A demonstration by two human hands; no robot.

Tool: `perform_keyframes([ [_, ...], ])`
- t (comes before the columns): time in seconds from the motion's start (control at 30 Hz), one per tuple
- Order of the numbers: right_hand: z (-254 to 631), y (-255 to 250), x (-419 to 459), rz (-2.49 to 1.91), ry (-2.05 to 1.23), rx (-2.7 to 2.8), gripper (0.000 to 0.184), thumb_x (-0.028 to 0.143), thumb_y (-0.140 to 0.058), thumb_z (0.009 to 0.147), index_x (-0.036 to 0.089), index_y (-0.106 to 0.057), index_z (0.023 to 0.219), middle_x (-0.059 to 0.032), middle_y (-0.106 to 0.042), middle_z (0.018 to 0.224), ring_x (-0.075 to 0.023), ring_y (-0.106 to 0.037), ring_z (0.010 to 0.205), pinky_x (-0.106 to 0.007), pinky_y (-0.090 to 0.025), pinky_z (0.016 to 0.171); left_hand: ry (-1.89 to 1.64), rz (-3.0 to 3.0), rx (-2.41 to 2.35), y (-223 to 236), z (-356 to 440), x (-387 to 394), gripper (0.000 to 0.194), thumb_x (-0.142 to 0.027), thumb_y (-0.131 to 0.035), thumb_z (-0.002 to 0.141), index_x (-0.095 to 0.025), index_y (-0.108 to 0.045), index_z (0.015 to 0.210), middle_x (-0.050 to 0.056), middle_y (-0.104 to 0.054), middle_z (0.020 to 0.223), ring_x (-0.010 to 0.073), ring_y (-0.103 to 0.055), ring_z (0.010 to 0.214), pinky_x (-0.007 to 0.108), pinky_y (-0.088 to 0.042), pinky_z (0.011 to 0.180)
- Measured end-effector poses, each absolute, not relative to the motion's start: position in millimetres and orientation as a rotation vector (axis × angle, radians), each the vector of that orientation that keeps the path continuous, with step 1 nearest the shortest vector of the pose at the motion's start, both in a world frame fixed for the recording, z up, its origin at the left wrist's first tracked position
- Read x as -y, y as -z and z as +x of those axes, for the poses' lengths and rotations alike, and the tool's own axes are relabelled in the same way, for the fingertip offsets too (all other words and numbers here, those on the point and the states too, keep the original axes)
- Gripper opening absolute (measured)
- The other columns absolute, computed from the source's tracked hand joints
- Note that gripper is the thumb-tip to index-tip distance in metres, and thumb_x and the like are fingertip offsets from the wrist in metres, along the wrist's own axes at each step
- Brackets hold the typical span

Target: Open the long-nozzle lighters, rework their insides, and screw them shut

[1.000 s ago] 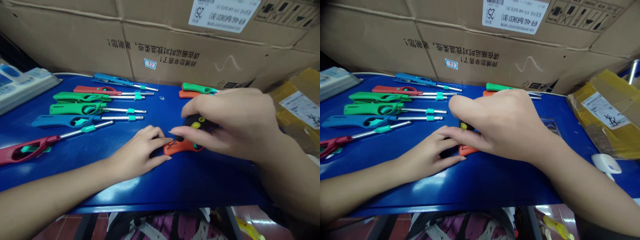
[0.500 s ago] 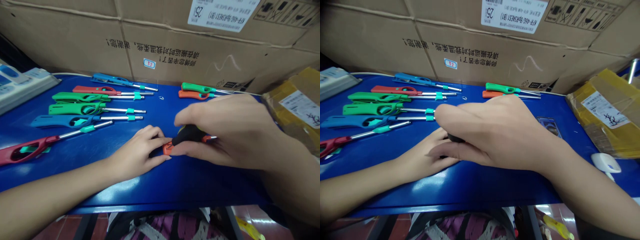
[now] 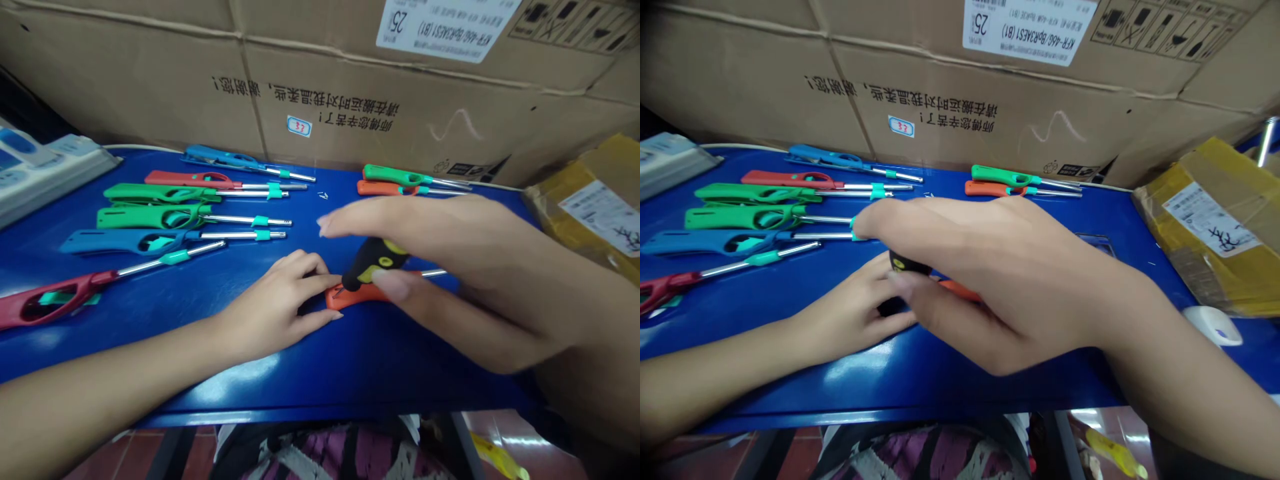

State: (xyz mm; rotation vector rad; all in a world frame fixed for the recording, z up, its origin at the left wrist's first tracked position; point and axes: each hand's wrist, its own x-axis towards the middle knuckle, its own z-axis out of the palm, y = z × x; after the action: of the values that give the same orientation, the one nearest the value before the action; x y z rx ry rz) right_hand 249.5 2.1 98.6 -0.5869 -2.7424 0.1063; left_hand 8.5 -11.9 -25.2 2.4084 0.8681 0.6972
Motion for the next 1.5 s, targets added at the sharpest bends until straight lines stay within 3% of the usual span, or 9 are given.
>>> perform_keyframes([
  [0.1,250,-101,-1,-0.528,-0.191,2.729,0.029,0.025,-0.043,0.108,0.024,-0.06,0.132,-0.0006,-0.074,0.128,-0.0169,-0.073,0.11,-0.029,-0.057,0.086,-0.711,2.443,-0.855,27,8,12,0.033,-0.038,-0.069,0.1,-0.02,-0.071,0.128,0.011,-0.067,0.117,0.0293,-0.063,0.108,0.046,-0.055,0.094],
  [0.2,247,-96,-2,-0.576,-0.044,2.7,0.018,0.036,-0.051,0.109,0.025,-0.065,0.111,0.0047,-0.076,0.099,-0.0147,-0.073,0.088,-0.029,-0.054,0.081,-0.711,2.415,-0.866,28,8,12,0.035,-0.036,-0.069,0.1,-0.021,-0.069,0.131,0.009,-0.067,0.115,0.0277,-0.063,0.107,0.044,-0.055,0.094],
  [0.3,245,-91,-4,-0.686,0.096,2.713,0.033,0.051,-0.047,0.11,0.026,-0.064,0.098,0.0045,-0.07,0.079,-0.0173,-0.071,0.079,-0.032,-0.05,0.077,-0.711,2.404,-0.873,27,9,12,0.036,-0.035,-0.07,0.1,-0.02,-0.067,0.133,0.009,-0.067,0.115,0.0275,-0.063,0.109,0.044,-0.054,0.096],
  [0.57,255,-98,-6,-0.597,-0.237,2.75,0.022,0.024,-0.048,0.105,0.023,-0.059,0.125,-0.0003,-0.073,0.112,-0.016,-0.07,0.089,-0.029,-0.053,0.075,-0.679,2.455,-0.856,25,7,12,0.032,-0.037,-0.068,0.101,-0.021,-0.07,0.129,0.01,-0.065,0.116,0.0275,-0.059,0.106,0.044,-0.053,0.093],
  [0.67,255,-97,-3,-0.607,-0.08,2.716,0.014,0.036,-0.058,0.106,0.025,-0.062,0.113,0.005,-0.073,0.095,-0.0123,-0.066,0.074,-0.027,-0.049,0.067,-0.657,2.438,-0.863,26,7,11,0.034,-0.039,-0.065,0.103,-0.024,-0.068,0.134,0.009,-0.066,0.115,0.0277,-0.061,0.107,0.044,-0.054,0.093],
  [0.83,248,-89,-3,-0.679,0.113,2.696,0.036,0.06,-0.046,0.108,0.028,-0.06,0.102,0.0055,-0.066,0.074,-0.0157,-0.065,0.067,-0.03,-0.044,0.061,-0.616,2.385,-0.869,27,9,11,0.033,-0.037,-0.064,0.103,-0.023,-0.067,0.133,0.009,-0.067,0.12,0.0287,-0.062,0.112,0.047,-0.053,0.097],
  [1.07,249,-96,-3,-0.578,-0.24,2.731,0.018,0.03,-0.049,0.106,0.023,-0.06,0.118,-0.0038,-0.073,0.123,-0.019,-0.072,0.102,-0.03,-0.056,0.079,-0.688,2.433,-0.888,27,9,12,0.03,-0.037,-0.067,0.102,-0.022,-0.071,0.127,0.01,-0.067,0.119,0.0288,-0.062,0.109,0.045,-0.053,0.092],
  [1.3,247,-92,3,-0.527,-0.184,2.677,0.012,0.035,-0.058,0.107,0.024,-0.063,0.109,0.0052,-0.077,0.102,-0.012,-0.07,0.08,-0.027,-0.049,0.069,-0.652,2.402,-0.897,24,8,13,0.029,-0.039,-0.064,0.101,-0.023,-0.069,0.125,0.007,-0.066,0.106,0.0273,-0.062,0.097,0.044,-0.053,0.085],
  [1.5,243,-90,3,-0.577,-0.185,2.71,0.019,0.045,-0.058,0.108,0.027,-0.061,0.106,0.0077,-0.077,0.098,-0.0117,-0.068,0.077,-0.029,-0.043,0.065,-0.601,2.339,-0.926,16,10,14,0.028,-0.038,-0.064,0.099,-0.022,-0.07,0.121,0.008,-0.067,0.11,0.0287,-0.062,0.105,0.045,-0.057,0.09],
])
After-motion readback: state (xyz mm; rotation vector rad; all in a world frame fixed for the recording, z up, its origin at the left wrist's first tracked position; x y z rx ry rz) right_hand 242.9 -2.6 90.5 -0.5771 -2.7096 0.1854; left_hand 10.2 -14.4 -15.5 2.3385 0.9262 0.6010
